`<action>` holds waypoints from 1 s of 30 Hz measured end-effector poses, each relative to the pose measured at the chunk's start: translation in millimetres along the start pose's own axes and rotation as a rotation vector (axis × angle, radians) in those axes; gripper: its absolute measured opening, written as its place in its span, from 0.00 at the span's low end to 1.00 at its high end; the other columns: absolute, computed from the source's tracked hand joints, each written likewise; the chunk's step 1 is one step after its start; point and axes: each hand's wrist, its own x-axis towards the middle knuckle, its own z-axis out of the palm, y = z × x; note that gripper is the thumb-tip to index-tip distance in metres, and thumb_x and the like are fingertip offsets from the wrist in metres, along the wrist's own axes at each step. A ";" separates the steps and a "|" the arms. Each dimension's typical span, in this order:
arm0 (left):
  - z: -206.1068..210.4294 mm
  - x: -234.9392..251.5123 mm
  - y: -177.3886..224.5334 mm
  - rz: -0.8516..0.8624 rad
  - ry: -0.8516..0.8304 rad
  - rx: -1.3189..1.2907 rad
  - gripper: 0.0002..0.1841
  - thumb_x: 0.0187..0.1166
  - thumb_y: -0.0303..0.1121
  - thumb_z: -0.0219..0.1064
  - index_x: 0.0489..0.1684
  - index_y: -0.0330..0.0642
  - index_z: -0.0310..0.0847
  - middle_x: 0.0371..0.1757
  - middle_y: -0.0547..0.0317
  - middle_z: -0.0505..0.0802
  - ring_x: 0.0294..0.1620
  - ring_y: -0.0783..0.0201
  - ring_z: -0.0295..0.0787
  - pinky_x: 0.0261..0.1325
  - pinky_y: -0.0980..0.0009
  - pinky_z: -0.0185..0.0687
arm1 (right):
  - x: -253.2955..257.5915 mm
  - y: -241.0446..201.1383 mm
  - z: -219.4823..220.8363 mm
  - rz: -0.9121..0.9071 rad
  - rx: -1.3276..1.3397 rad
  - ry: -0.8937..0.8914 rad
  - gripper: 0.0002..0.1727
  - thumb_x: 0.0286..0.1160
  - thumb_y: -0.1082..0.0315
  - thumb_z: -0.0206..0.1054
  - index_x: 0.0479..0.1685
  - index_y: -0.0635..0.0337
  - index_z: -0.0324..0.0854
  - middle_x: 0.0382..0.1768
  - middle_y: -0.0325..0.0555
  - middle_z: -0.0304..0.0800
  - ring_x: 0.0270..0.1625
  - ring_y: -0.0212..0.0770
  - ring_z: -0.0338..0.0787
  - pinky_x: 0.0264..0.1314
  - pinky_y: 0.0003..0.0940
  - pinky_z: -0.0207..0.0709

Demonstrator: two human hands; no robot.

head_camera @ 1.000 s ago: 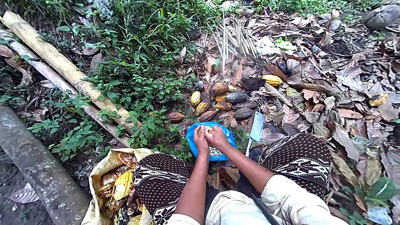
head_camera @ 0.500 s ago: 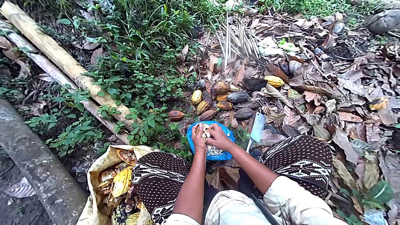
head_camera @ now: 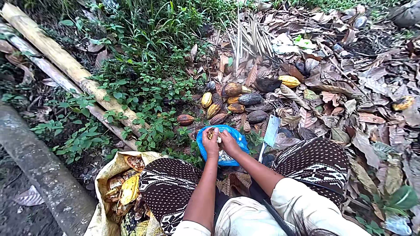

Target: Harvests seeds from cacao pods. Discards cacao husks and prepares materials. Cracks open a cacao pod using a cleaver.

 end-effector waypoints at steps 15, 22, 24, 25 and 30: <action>-12.0 7.9 -5.2 -0.224 0.094 -0.221 0.19 0.87 0.38 0.63 0.70 0.37 0.75 0.56 0.45 0.87 0.52 0.59 0.86 0.58 0.58 0.83 | 2.4 17.7 -3.7 0.056 -0.047 -0.259 0.23 0.79 0.73 0.61 0.73 0.68 0.78 0.73 0.66 0.77 0.82 0.66 0.68 0.82 0.66 0.59; -9.3 5.9 -0.9 -0.288 0.014 -0.467 0.13 0.90 0.35 0.54 0.64 0.39 0.75 0.47 0.53 0.88 0.45 0.64 0.87 0.51 0.65 0.85 | 3.4 -23.0 -28.8 -0.053 0.114 0.002 0.13 0.80 0.67 0.65 0.53 0.61 0.91 0.60 0.58 0.87 0.72 0.63 0.77 0.75 0.65 0.65; -7.5 3.9 1.1 -0.262 -0.010 -0.475 0.13 0.91 0.34 0.53 0.65 0.40 0.75 0.48 0.54 0.89 0.46 0.66 0.87 0.52 0.67 0.85 | 3.0 -31.5 -28.9 -0.029 0.027 -0.012 0.15 0.83 0.61 0.66 0.52 0.64 0.90 0.57 0.59 0.87 0.69 0.63 0.78 0.73 0.62 0.67; -7.3 3.4 2.0 -0.251 -0.007 -0.473 0.13 0.90 0.34 0.53 0.64 0.40 0.75 0.47 0.56 0.88 0.45 0.67 0.87 0.51 0.68 0.85 | 2.4 -33.8 -28.7 -0.023 0.008 -0.030 0.16 0.83 0.60 0.67 0.53 0.65 0.89 0.57 0.60 0.86 0.69 0.63 0.78 0.73 0.62 0.67; -7.2 0.4 1.9 -0.213 0.025 -0.471 0.11 0.89 0.33 0.55 0.62 0.39 0.75 0.44 0.56 0.88 0.42 0.67 0.87 0.49 0.68 0.85 | -0.7 -37.0 -23.0 0.019 0.003 -0.119 0.18 0.87 0.60 0.63 0.60 0.66 0.87 0.60 0.63 0.84 0.71 0.65 0.77 0.74 0.62 0.68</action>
